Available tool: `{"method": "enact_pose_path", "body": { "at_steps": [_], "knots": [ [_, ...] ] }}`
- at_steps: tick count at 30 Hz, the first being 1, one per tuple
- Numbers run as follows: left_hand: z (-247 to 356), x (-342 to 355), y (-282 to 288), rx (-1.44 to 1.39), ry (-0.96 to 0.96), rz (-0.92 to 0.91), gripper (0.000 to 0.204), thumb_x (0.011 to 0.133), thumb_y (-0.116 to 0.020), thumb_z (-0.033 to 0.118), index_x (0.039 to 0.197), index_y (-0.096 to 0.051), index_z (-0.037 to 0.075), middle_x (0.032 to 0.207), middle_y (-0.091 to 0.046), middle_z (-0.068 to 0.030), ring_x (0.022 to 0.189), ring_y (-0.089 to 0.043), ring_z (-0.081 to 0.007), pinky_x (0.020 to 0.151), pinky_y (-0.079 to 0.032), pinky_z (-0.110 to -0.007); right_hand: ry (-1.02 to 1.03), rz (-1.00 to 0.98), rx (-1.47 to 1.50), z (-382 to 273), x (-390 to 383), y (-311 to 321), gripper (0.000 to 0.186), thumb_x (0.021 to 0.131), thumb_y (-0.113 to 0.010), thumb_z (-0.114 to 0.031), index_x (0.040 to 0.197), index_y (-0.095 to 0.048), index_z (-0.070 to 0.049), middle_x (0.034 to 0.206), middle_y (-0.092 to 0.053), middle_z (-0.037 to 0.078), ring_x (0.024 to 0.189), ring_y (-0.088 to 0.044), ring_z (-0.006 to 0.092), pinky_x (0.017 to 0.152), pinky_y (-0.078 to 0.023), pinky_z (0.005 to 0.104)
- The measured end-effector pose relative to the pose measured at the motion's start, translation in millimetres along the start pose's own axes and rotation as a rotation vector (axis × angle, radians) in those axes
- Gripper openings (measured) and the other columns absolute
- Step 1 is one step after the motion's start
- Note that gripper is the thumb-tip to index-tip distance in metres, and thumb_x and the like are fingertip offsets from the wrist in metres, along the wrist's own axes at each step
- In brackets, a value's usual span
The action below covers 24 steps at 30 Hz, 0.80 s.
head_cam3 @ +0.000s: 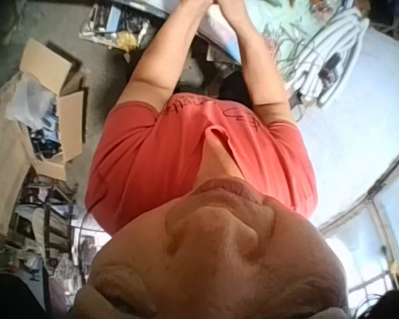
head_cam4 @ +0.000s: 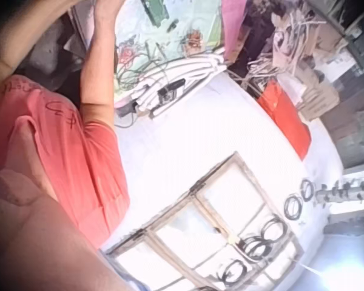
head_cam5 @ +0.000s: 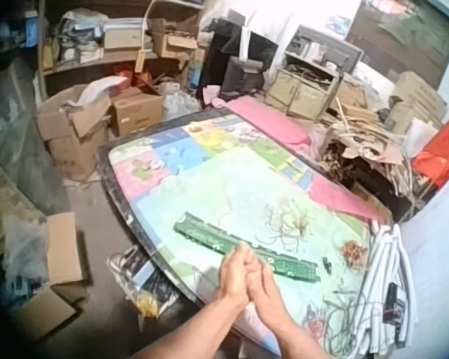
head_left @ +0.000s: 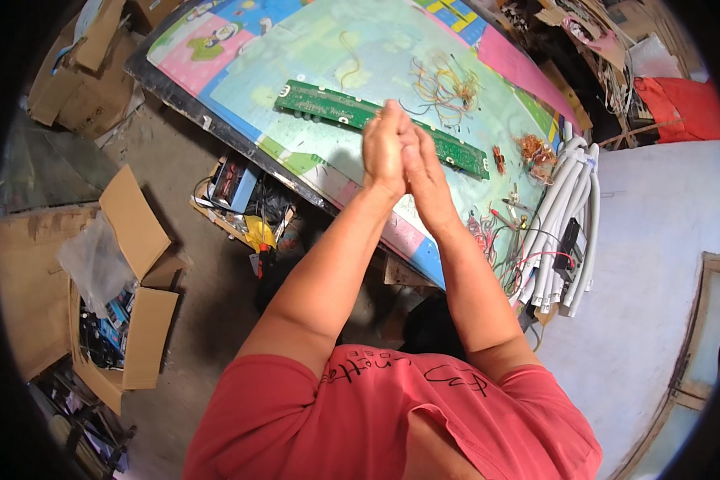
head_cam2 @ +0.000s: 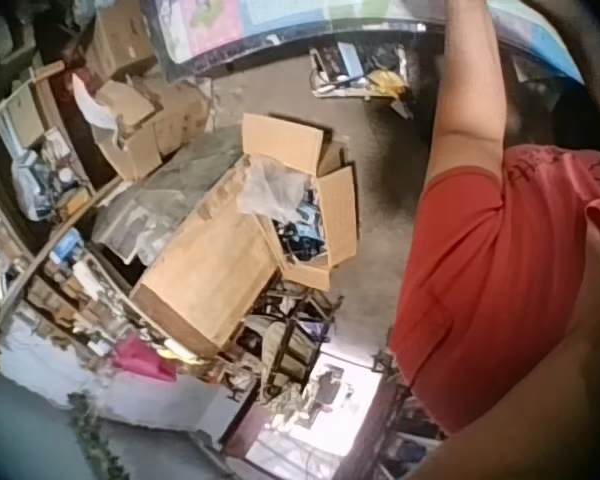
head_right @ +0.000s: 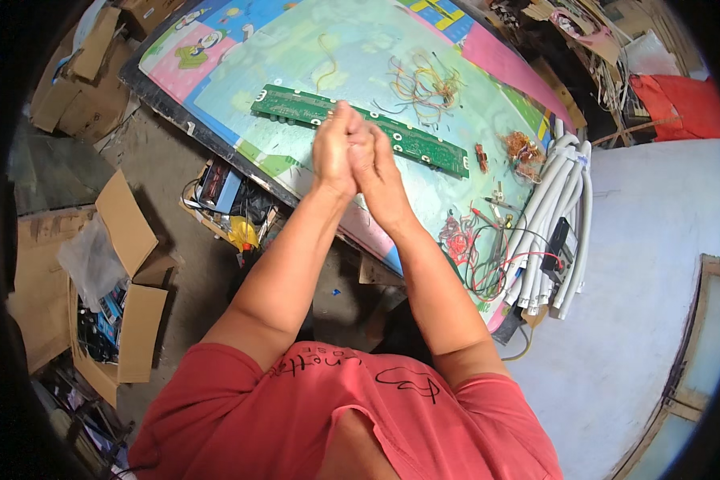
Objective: The person works at a cluttered table, handling a green circuit board and small copper wire coils. They pick up and inspect the board, manipulate the coils, and use scissors to cut a yellow wire. The person also briefly adjusts the camera and rubs their hands.
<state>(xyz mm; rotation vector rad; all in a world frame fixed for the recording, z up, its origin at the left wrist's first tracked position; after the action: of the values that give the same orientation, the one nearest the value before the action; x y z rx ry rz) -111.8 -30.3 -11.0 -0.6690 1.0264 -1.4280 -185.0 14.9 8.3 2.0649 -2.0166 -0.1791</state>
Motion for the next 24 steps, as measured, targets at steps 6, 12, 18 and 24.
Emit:
{"method": "enact_pose_path", "body": {
  "at_steps": [6,12,18,24],
  "knots": [
    [43,-7,-4,-0.007,0.018,-0.012,0.040,0.099,-0.041,0.041,0.072,-0.036,0.012,0.057,-0.028,0.0025,0.045,-0.025,-0.0093,0.040,-0.024,-0.025,-0.456,-0.389,0.081,-24,-8,-14,0.037,0.092,-0.056,-0.038,0.101,-0.060,-0.003,0.070,-0.060,0.003,0.054,-0.052,0.0098,0.048,-0.041,0.0245],
    [45,-8,-18,-0.271,0.121,0.018,0.038,0.101,-0.038,0.036,0.071,-0.039,0.012,0.058,-0.032,0.0010,0.048,-0.030,-0.0116,0.049,-0.033,-0.028,-0.190,-0.355,-0.374,-35,6,5,0.033,0.098,-0.047,-0.027,0.077,-0.053,-0.004,0.055,-0.051,0.002,0.052,-0.047,0.0097,0.052,-0.040,0.0286],
    [46,-3,7,-0.135,0.185,-0.098,0.039,0.102,-0.033,0.037,0.074,-0.042,0.012,0.056,-0.030,0.0030,0.045,-0.025,-0.0106,0.045,-0.027,-0.028,-0.239,-0.509,-0.288,-42,10,8,0.033,0.096,-0.049,-0.029,0.079,-0.055,-0.002,0.060,-0.055,0.004,0.054,-0.050,0.0121,0.055,-0.042,0.0289],
    [44,-6,-3,-0.278,0.209,-0.226,0.049,0.096,-0.031,0.050,0.084,-0.046,0.005,0.066,-0.034,-0.0010,0.058,-0.032,-0.0139,0.059,-0.031,-0.030,-0.422,-0.338,0.026,-34,4,10,0.034,0.097,-0.043,-0.035,0.080,-0.051,-0.007,0.063,-0.054,0.002,0.051,-0.039,0.0060,0.047,-0.030,0.0234]
  ]
}}
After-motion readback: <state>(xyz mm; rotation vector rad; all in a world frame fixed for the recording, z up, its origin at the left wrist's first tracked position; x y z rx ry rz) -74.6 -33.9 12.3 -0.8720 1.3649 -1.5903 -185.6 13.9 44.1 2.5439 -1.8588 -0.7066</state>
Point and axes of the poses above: each hand's wrist, its own x-axis towards the middle knuckle, its own y-axis out of the back of the hand, z = x × y, the point moved 5 cm from there along x, towards the middle knuckle
